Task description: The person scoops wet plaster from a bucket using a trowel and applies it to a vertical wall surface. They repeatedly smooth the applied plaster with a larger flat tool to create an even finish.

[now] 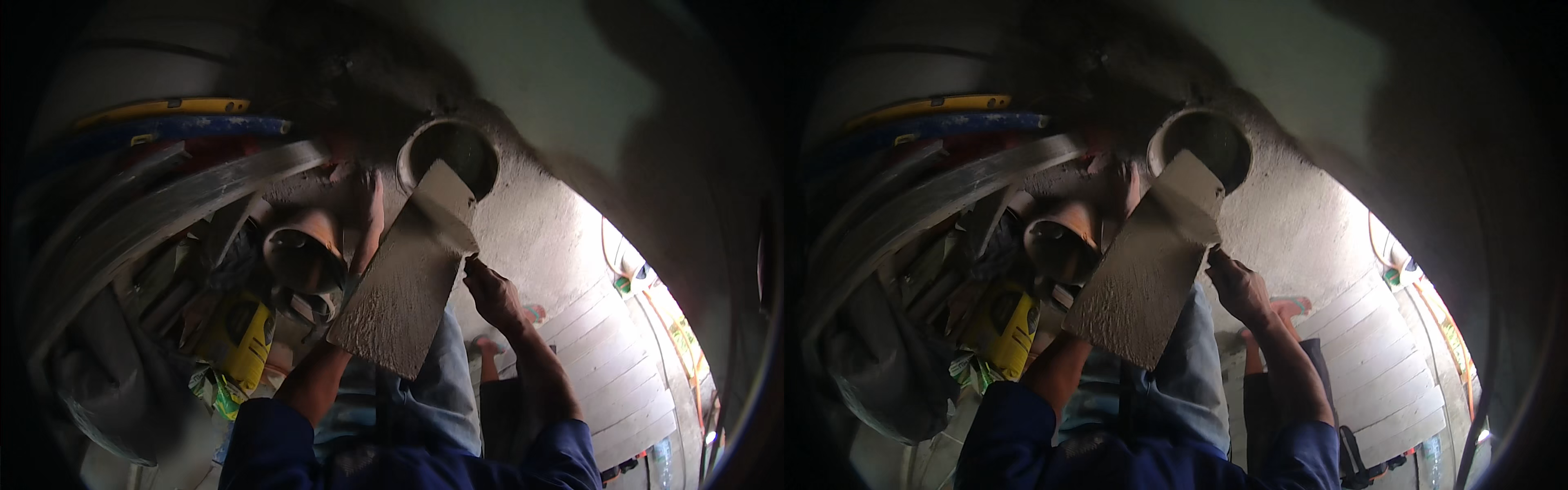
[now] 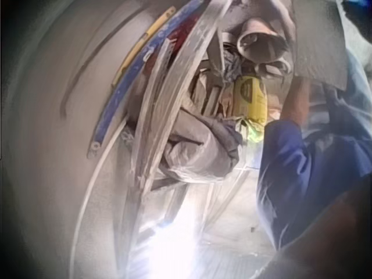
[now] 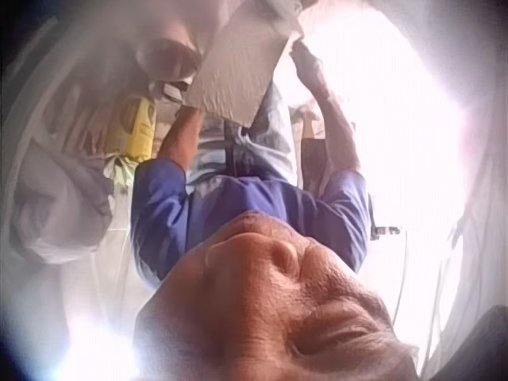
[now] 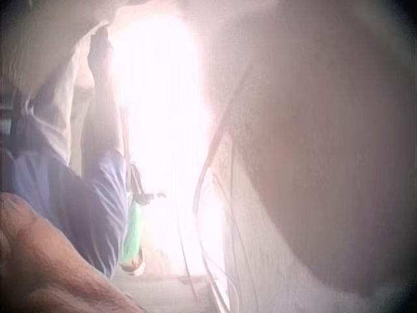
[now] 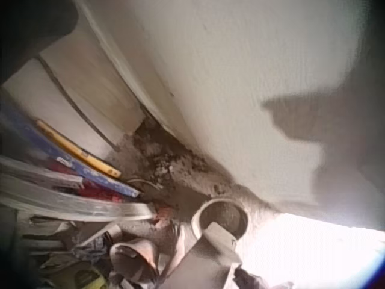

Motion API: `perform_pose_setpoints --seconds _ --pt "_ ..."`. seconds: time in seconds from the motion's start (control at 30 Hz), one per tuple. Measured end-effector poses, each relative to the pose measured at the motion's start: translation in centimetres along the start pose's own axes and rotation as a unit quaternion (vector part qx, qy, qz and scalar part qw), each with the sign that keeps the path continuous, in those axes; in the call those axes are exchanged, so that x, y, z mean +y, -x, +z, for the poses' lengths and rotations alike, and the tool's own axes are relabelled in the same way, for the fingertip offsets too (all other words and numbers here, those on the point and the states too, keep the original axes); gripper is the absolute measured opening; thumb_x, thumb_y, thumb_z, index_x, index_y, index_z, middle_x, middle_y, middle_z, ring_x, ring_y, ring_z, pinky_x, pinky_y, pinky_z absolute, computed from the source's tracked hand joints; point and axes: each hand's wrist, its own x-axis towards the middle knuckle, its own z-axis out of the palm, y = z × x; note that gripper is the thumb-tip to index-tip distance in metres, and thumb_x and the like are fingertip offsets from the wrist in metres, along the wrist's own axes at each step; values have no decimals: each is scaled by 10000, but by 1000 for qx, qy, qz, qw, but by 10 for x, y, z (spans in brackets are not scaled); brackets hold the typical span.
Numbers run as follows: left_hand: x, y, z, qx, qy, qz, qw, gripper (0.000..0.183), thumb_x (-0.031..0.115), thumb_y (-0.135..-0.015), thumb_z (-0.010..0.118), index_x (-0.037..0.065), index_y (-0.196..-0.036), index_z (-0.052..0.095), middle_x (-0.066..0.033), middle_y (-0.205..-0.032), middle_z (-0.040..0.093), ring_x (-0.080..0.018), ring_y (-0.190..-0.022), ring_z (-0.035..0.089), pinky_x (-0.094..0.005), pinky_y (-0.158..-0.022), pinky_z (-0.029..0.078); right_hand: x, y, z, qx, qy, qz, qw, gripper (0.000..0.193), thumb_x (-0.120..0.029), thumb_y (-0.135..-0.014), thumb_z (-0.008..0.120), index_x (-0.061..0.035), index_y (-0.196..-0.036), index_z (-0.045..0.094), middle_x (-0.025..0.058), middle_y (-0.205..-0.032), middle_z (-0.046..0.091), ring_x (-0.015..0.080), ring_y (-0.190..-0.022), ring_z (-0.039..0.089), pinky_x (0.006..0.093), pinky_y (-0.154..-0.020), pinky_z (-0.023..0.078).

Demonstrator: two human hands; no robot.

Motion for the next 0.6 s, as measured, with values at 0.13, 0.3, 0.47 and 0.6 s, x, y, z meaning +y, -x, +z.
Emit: perform_pose_setpoints --seconds 0.13,0.3,0.47,0.6 --pt "4 4 17 -24 -9 3 1000 329 226 -1029 564 13 -1276 603 -125 -1152 688 -254 -1035 692 -399 -918 564 62 3 6 82 -30 97 991 311 -235 -1039 553 -76 -1299 617 225 -1072 721 415 -1018 699 481 -813 557" --pt "-10 50 23 -39 11 23 999 322 230 -1033 558 16 -1269 607 -126 -1144 690 -260 -1026 699 -408 -912 573 25 60 -30 29 -144 218 965 453 -479 -1005 610 -165 -1328 661 13 -649 589 109 -465 523 307 -422 437" --pt "-15 91 37 -78 34 -1 996 315 234 -1038 553 19 -1262 610 -127 -1136 693 -266 -1016 705 -416 -906 582 -34 133 -60 -22 -132 294 947 520 -529 -998 586 -187 -1390 603 36 -673 611 150 -455 567 328 -380 450" --pt "-24 118 50 -104 78 -10 991 311 238 -1042 548 21 -1256 613 -127 -1129 695 -271 -1009 710 -423 -901 590 -59 173 -81 -23 -124 284 950 486 -501 -993 604 -193 -1368 627 26 -663 609 151 -479 587 327 -407 466"
